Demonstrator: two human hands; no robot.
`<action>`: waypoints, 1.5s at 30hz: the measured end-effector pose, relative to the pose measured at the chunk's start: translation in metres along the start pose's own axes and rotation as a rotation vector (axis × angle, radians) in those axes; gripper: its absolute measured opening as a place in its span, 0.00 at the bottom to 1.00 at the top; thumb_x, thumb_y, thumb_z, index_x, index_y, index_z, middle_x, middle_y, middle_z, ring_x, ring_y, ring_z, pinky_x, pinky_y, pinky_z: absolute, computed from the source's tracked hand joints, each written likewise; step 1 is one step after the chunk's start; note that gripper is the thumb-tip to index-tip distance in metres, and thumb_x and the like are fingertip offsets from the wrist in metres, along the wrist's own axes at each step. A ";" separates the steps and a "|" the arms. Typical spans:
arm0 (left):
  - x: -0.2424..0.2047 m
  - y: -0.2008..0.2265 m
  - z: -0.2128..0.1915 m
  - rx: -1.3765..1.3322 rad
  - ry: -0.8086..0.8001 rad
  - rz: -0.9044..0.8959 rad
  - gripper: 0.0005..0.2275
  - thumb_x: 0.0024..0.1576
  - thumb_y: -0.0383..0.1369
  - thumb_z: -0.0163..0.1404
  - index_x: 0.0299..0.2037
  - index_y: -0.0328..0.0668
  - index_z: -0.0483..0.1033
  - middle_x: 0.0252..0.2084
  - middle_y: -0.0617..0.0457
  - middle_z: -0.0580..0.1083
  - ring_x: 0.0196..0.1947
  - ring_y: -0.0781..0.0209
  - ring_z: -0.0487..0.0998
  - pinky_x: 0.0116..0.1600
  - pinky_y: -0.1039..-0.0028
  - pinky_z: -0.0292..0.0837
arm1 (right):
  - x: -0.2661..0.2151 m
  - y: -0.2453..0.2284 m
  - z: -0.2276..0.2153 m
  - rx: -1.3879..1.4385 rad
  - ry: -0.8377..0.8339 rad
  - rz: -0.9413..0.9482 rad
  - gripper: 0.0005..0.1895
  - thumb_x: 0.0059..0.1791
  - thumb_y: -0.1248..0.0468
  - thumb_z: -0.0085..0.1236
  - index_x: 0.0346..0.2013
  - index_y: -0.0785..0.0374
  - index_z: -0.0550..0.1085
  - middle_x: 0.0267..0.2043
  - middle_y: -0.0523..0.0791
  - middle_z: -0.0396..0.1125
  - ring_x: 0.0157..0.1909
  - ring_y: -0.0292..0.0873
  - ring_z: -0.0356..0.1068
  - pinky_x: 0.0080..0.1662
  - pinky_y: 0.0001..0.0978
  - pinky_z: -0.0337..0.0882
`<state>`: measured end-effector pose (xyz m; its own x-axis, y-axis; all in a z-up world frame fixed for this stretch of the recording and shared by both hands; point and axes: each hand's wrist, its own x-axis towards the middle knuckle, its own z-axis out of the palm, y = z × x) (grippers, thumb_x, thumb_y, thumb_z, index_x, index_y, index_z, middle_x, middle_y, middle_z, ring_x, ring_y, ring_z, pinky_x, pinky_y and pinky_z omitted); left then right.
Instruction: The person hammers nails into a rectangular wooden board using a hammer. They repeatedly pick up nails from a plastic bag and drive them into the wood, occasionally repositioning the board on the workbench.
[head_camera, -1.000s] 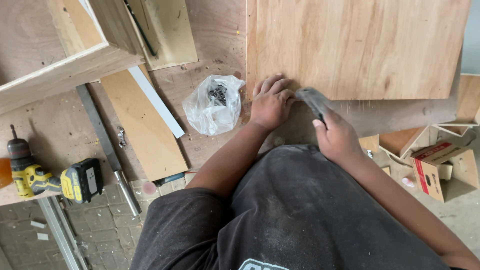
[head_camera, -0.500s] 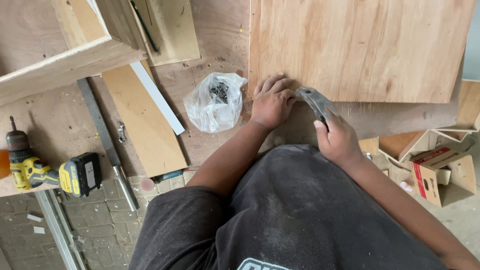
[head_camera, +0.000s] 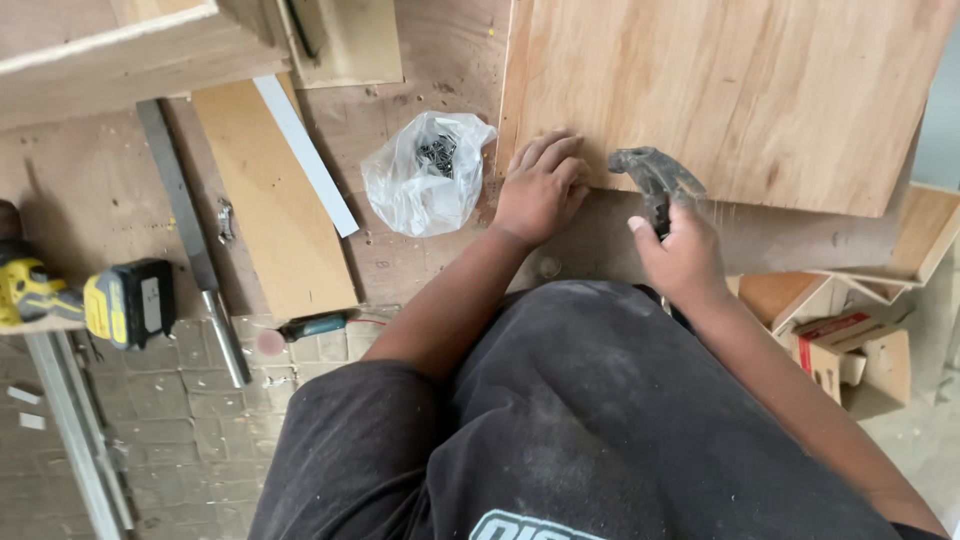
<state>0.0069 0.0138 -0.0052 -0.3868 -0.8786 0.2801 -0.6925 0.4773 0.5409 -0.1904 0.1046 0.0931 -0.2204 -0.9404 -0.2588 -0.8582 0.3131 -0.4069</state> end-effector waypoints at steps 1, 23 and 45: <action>0.003 0.002 -0.007 -0.014 -0.008 -0.015 0.19 0.47 0.43 0.66 0.47 0.59 0.78 0.62 0.61 0.71 0.69 0.54 0.65 0.72 0.56 0.61 | 0.010 -0.009 -0.016 0.024 -0.013 0.041 0.21 0.55 0.52 0.59 0.53 0.66 0.72 0.46 0.62 0.71 0.51 0.67 0.72 0.48 0.63 0.71; -0.115 0.148 0.002 -0.323 0.266 -0.986 0.19 0.52 0.41 0.52 0.55 0.54 0.78 0.67 0.39 0.67 0.66 0.36 0.67 0.68 0.45 0.62 | 0.123 0.301 -0.124 -0.167 0.097 0.079 0.09 0.53 0.57 0.52 0.41 0.60 0.71 0.36 0.47 0.68 0.36 0.49 0.69 0.37 0.45 0.68; -0.161 0.173 0.034 -0.856 0.876 -1.272 0.21 0.53 0.43 0.55 0.58 0.61 0.72 0.54 0.48 0.70 0.48 0.60 0.79 0.62 0.67 0.73 | 0.099 0.253 -0.142 -0.172 -0.003 0.318 0.26 0.56 0.38 0.64 0.40 0.55 0.68 0.29 0.40 0.55 0.22 0.41 0.54 0.18 0.40 0.50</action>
<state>-0.0712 0.2379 0.0168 0.6972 -0.5516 -0.4579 0.3175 -0.3352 0.8871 -0.4956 0.0724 0.0892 -0.4875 -0.7993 -0.3514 -0.8127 0.5625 -0.1521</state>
